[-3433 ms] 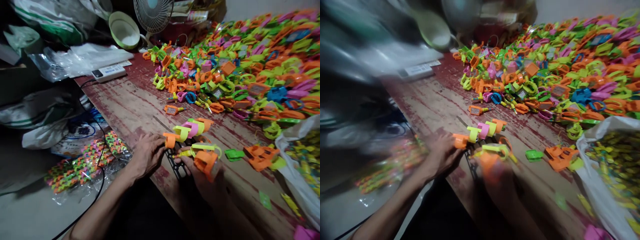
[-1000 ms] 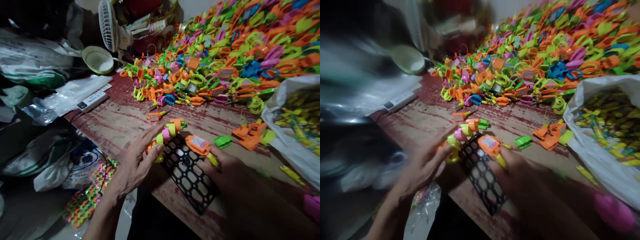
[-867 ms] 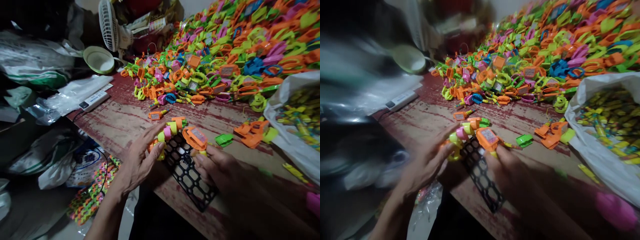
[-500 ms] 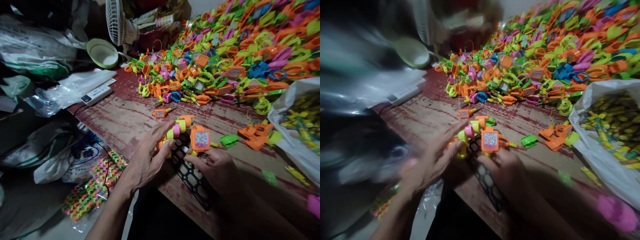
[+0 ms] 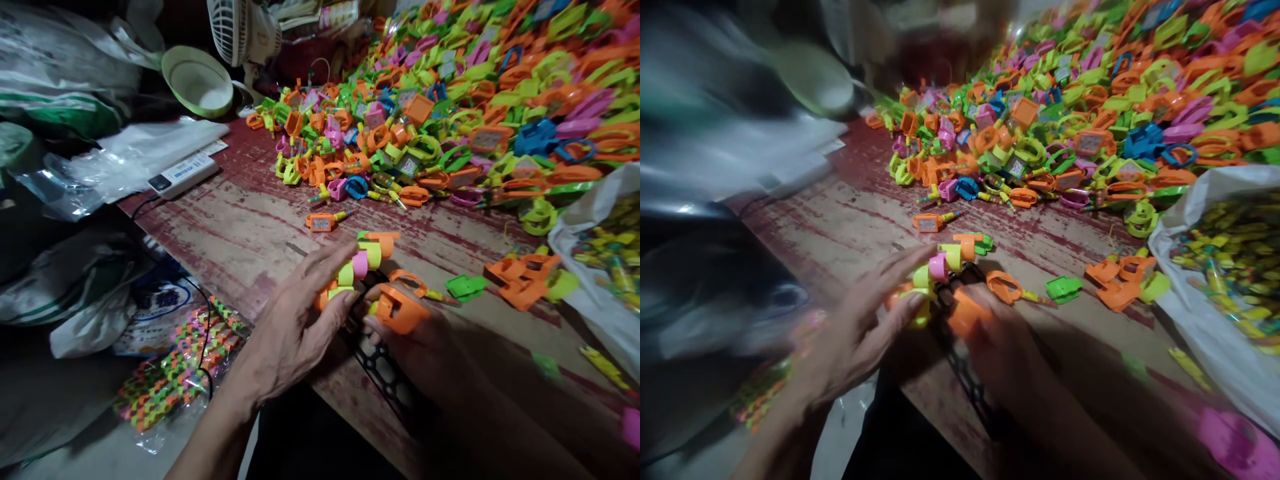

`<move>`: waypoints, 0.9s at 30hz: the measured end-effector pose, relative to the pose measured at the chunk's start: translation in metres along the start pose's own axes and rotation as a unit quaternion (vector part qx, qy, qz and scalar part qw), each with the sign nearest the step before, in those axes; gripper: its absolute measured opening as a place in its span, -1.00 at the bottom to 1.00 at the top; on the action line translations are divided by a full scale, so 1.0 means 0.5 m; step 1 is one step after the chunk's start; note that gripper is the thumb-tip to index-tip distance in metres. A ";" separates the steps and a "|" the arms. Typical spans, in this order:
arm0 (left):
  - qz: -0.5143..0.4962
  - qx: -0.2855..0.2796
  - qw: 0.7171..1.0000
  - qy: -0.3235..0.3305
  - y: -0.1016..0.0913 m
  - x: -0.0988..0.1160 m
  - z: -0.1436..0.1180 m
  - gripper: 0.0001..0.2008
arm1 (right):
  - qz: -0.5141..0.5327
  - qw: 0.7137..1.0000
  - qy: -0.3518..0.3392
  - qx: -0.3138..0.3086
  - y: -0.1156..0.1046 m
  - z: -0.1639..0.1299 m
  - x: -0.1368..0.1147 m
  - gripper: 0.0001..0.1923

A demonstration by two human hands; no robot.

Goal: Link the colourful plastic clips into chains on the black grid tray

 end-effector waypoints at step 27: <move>0.008 0.009 1.000 -0.022 0.006 -0.012 -0.014 -0.54 | -0.010 0.997 -0.048 -0.058 0.050 0.026 0.021 -0.70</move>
Point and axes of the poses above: each hand's wrist, its own z-axis towards the middle knuckle, its own y-axis out of the palm, x = y × z, the point moved 10 cm from there along z, towards the middle knuckle, and after that the axes turned 14 degrees about -x, right-handed, at the moved point
